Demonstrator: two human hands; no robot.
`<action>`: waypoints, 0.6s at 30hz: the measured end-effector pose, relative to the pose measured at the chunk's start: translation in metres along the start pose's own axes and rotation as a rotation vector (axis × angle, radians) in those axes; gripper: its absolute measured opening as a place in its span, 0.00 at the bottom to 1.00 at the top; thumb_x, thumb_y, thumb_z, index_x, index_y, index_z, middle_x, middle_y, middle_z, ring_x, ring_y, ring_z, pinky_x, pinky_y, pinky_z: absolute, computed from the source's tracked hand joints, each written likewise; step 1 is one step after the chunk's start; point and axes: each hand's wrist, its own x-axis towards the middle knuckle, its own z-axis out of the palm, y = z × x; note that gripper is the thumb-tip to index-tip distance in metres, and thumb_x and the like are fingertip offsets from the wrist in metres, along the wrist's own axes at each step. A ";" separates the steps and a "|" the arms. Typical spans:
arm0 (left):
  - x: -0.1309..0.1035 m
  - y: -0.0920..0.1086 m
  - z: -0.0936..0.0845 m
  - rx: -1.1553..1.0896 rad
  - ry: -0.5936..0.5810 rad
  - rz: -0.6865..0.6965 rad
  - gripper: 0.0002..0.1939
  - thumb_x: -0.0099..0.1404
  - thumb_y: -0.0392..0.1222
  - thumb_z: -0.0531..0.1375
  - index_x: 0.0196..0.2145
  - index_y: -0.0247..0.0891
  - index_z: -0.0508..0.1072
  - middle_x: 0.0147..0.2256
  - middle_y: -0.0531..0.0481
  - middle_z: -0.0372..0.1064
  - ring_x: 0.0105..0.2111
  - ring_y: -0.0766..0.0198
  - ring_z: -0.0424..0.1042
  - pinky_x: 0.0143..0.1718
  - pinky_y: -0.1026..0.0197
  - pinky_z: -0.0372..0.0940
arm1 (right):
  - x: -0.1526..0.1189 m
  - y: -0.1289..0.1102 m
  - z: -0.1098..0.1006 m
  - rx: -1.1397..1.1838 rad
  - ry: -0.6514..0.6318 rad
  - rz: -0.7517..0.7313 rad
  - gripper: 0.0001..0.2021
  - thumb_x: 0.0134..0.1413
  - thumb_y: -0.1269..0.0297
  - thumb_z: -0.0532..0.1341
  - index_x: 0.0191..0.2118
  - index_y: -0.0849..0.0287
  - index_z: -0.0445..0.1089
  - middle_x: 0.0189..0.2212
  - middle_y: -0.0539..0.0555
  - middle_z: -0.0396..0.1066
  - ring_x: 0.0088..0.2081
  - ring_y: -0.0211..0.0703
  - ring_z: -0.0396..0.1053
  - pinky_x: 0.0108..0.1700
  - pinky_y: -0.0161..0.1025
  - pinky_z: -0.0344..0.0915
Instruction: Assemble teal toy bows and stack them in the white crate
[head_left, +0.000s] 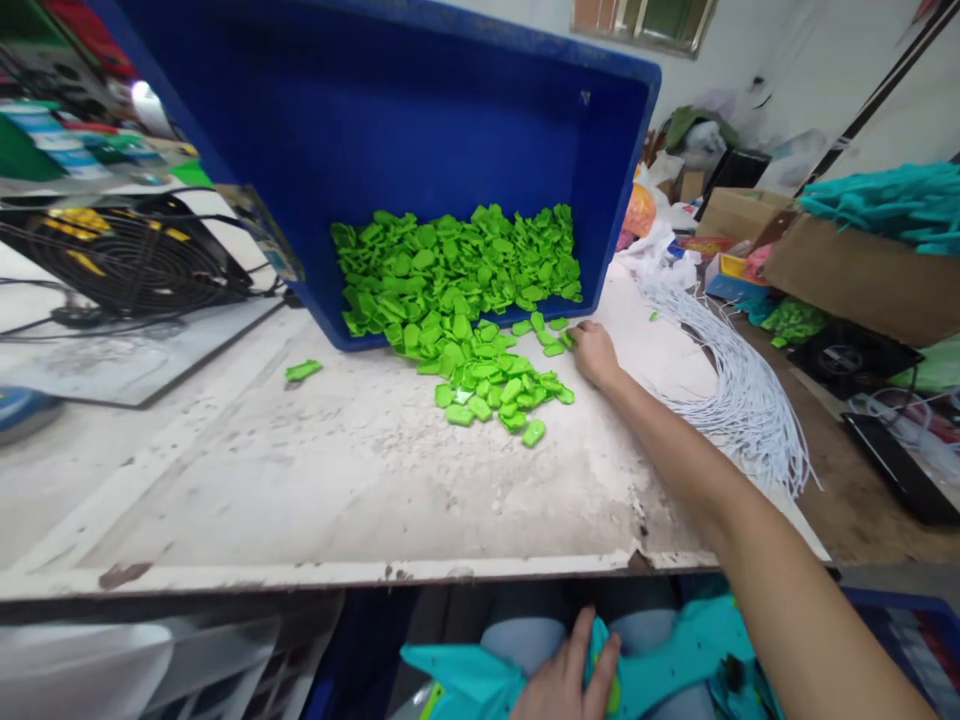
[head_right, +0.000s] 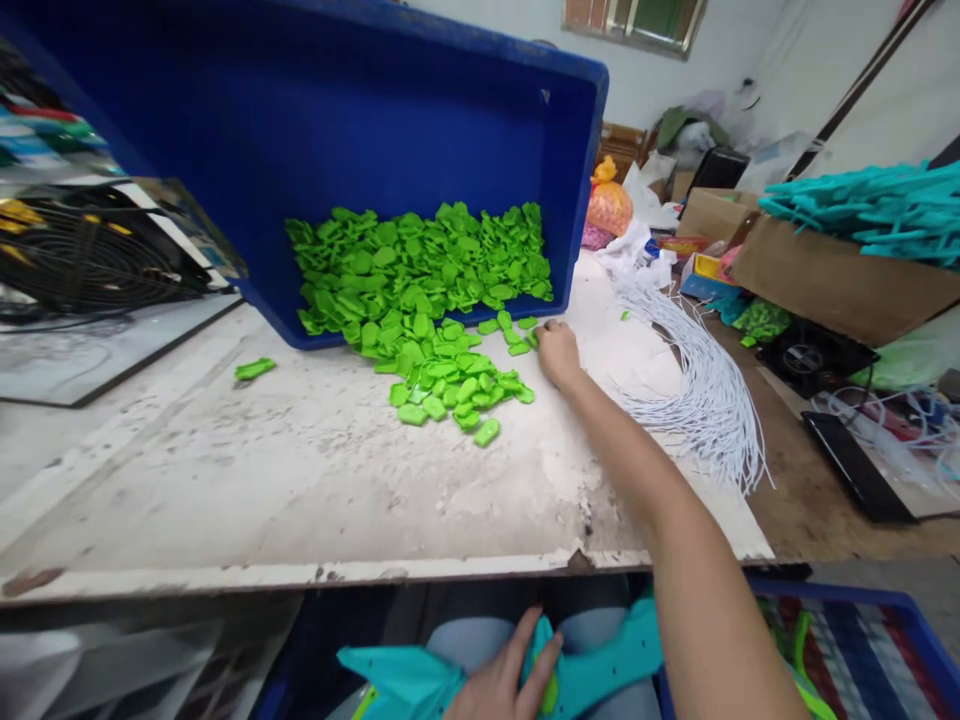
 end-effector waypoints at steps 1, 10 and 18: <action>-0.001 0.000 -0.007 -0.007 -0.045 0.030 0.40 0.60 0.27 0.58 0.66 0.47 0.49 0.63 0.33 0.52 0.51 0.46 0.71 0.43 0.54 0.73 | -0.012 -0.007 -0.001 0.003 -0.021 -0.035 0.15 0.60 0.74 0.50 0.43 0.64 0.73 0.47 0.64 0.68 0.49 0.52 0.62 0.51 0.45 0.58; -0.008 0.020 -0.066 -0.117 -0.181 -0.069 0.40 0.54 0.28 0.59 0.64 0.33 0.53 0.66 0.30 0.41 0.63 0.41 0.51 0.58 0.45 0.58 | -0.123 -0.014 -0.050 0.124 -0.110 0.070 0.13 0.58 0.72 0.52 0.43 0.64 0.73 0.34 0.59 0.76 0.37 0.45 0.73 0.41 0.38 0.65; 0.011 0.009 -0.112 -0.470 -0.199 -0.135 0.20 0.58 0.45 0.59 0.48 0.37 0.72 0.38 0.45 0.74 0.39 0.54 0.72 0.40 0.61 0.64 | -0.221 -0.007 -0.078 0.148 -0.116 0.255 0.10 0.55 0.62 0.57 0.31 0.57 0.76 0.28 0.54 0.76 0.34 0.45 0.74 0.36 0.36 0.65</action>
